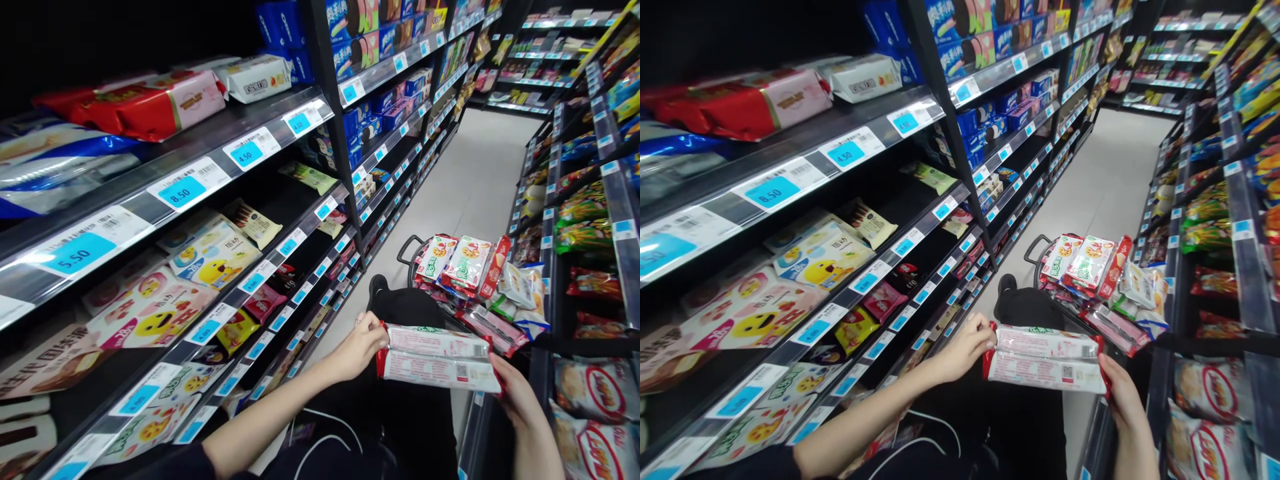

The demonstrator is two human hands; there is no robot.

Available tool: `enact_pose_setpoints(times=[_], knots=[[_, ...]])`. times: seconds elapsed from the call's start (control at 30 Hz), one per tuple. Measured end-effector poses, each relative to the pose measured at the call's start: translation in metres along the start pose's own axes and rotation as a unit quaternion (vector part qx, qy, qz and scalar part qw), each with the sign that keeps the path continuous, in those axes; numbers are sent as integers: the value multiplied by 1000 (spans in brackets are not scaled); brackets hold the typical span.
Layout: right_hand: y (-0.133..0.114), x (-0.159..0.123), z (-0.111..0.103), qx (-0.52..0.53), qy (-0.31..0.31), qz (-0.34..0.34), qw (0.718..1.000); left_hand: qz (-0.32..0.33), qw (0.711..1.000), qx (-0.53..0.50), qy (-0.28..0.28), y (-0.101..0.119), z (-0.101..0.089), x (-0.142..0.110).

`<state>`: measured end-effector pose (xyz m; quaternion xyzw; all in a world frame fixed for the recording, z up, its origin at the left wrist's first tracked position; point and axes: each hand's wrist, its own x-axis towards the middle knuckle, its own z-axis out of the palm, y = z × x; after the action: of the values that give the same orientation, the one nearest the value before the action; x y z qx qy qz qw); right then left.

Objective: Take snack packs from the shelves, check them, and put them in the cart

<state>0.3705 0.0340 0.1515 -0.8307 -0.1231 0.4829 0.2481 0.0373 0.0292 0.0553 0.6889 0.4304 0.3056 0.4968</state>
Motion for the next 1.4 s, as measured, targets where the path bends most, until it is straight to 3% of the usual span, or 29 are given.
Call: enact_pose_setpoints(times=[0.07,0.23,0.3,0.47,0.57,0.7,0.77,0.93,1.03,1.17,1.23,1.4], knots=[[1,1,0,7,3,2,1000,-13,1000,-4,19,-2,7,-2],[4,1,4,14,7,-13,1000,56,990,83,100,-7,32,-24],[3,0,5,26,17,-11,999,25,993,60,95,-4,34,-27],[-1,-1,3,24,15,-6,1000,-120,984,-76,107,7,29,-18],[0,-2,2,22,9,-7,1000,-131,984,-80,90,8,37,-17],[5,-2,3,34,18,-9,999,-121,989,2,83,4,51,-22],[8,0,3,36,25,-15,999,-112,991,6,74,0,48,-23],[9,4,-2,29,18,-22,999,-30,999,-36,15,-17,16,-13],[11,4,0,23,13,-17,999,-36,996,-81,26,-25,16,-10],[23,3,11,46,61,-53,996,-67,967,-203,139,-17,43,-13],[32,3,15,58,102,-65,991,-88,941,-283,166,-7,53,-13],[48,1,5,-12,127,-118,985,-203,854,-468,106,6,49,1]])
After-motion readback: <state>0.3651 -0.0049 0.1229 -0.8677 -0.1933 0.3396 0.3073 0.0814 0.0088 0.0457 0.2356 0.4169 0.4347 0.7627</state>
